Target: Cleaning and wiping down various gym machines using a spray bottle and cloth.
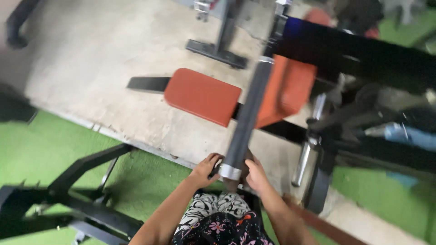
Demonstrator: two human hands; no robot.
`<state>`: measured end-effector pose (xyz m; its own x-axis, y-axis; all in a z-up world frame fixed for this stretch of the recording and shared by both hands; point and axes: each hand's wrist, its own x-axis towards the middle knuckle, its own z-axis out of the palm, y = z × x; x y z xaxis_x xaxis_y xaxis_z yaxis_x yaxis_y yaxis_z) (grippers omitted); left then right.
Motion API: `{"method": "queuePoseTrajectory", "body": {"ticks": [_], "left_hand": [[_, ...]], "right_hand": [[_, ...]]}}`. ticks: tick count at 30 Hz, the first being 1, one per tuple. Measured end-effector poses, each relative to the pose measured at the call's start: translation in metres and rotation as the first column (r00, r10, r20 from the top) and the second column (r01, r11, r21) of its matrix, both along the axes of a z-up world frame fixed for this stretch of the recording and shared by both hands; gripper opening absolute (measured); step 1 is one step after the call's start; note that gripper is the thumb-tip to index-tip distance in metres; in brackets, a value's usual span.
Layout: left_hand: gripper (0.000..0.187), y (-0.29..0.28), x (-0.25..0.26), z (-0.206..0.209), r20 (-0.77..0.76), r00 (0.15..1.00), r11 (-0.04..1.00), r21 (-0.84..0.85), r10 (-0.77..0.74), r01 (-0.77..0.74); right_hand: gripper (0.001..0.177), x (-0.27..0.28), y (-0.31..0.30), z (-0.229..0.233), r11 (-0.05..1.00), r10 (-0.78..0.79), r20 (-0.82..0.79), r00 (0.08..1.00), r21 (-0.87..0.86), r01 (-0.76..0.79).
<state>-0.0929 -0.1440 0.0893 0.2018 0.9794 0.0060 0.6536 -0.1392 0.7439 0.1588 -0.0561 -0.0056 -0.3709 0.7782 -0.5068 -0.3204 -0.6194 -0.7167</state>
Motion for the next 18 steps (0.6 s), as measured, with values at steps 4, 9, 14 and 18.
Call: {"method": "queuePoseTrajectory", "body": {"ticks": [4,9,14,18], "left_hand": [[0.071,-0.023,-0.022,0.005,0.039,0.996,0.996,-0.038,0.084,-0.082],[0.073,-0.038,-0.057,0.005,0.04,0.989,0.982,-0.136,0.14,-0.133],[0.07,-0.042,-0.092,0.01,0.166,0.981,0.992,-0.092,0.103,-0.088],[0.078,-0.043,-0.128,0.002,0.14,0.987,0.997,-0.005,0.082,-0.083]], "right_hand": [[0.033,-0.002,0.002,-0.074,0.984,0.04,-0.552,0.833,-0.123,-0.128],[0.039,-0.057,-0.006,0.03,0.928,-0.018,-0.243,0.97,-0.365,-0.074],[0.047,-0.1,-0.015,0.045,0.932,0.085,-0.397,0.914,-0.292,-0.214],[0.049,-0.159,-0.031,0.107,0.959,0.146,-0.327,0.934,-0.185,-0.215]]}}
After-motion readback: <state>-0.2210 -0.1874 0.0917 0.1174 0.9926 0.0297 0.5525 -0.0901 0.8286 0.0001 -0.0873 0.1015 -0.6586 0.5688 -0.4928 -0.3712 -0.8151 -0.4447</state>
